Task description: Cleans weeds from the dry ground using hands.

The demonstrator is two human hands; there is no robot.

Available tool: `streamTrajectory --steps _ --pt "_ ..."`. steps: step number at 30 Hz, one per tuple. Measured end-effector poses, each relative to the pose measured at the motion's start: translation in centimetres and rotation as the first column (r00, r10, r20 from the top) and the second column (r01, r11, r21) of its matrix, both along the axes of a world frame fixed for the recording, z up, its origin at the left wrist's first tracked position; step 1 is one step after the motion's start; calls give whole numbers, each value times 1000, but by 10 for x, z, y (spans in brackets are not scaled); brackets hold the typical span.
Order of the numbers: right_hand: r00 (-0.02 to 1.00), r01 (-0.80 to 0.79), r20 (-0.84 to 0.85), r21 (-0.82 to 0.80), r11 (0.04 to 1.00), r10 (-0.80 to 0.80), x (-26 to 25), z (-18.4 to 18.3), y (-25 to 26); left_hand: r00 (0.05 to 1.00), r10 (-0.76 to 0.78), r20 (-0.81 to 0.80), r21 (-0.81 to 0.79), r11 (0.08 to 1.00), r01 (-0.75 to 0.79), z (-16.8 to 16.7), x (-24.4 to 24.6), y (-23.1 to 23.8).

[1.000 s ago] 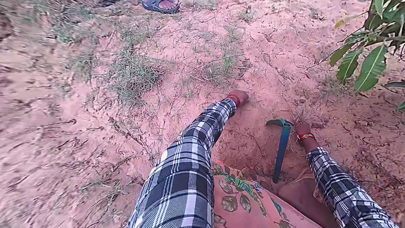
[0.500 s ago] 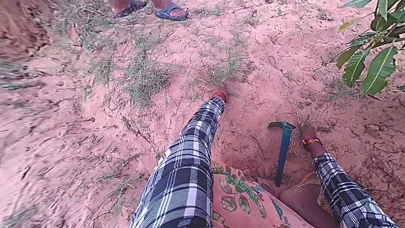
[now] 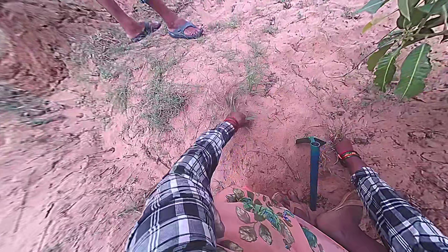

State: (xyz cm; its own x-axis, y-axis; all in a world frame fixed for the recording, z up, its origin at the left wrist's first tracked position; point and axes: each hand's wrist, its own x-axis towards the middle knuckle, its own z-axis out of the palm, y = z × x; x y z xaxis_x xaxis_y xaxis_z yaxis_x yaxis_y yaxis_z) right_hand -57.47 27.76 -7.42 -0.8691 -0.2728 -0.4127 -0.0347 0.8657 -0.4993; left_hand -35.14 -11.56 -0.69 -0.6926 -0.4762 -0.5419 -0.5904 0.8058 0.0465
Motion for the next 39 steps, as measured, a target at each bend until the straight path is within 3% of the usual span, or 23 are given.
streamTrajectory --steps 3,7,11,15,17,23,27,29,33,36,39 --pt "1000 -4 22 68 998 2 0 -4 2 993 -115 -4 42 993 115 11 15 36" --pt "1000 23 -21 -3 1000 -23 8 -2 3 985 -130 -117 -19 992 129 21 12 27" --pt "998 41 -45 16 999 -40 9 -2 0 981 28 -189 -117 992 -51 7 -10 -7" --pt "998 43 -43 -3 999 -43 11 -2 2 948 287 -136 -97 949 -301 -6 -18 -30" --pt "999 40 -25 -11 999 -41 11 0 3 944 317 -91 -94 941 -325 -4 -18 -27" --pt "999 29 25 -21 999 -29 8 3 4 980 198 -11 -84 977 -198 -22 2 -36" --pt "999 39 6 -42 998 -39 5 3 6 996 -70 -52 76 994 74 2 28 34" --pt "999 54 10 -30 998 -54 13 -2 6 991 -128 -44 149 980 134 12 36 69" --pt "998 66 9 -36 997 -65 10 2 2 974 -190 -126 186 960 211 41 13 91" --pt "998 65 6 -30 997 -65 9 1 4 974 -107 -200 61 991 121 44 -4 77" --pt "999 36 9 10 999 -36 9 2 4 985 117 -129 -56 991 -126 36 -10 43"
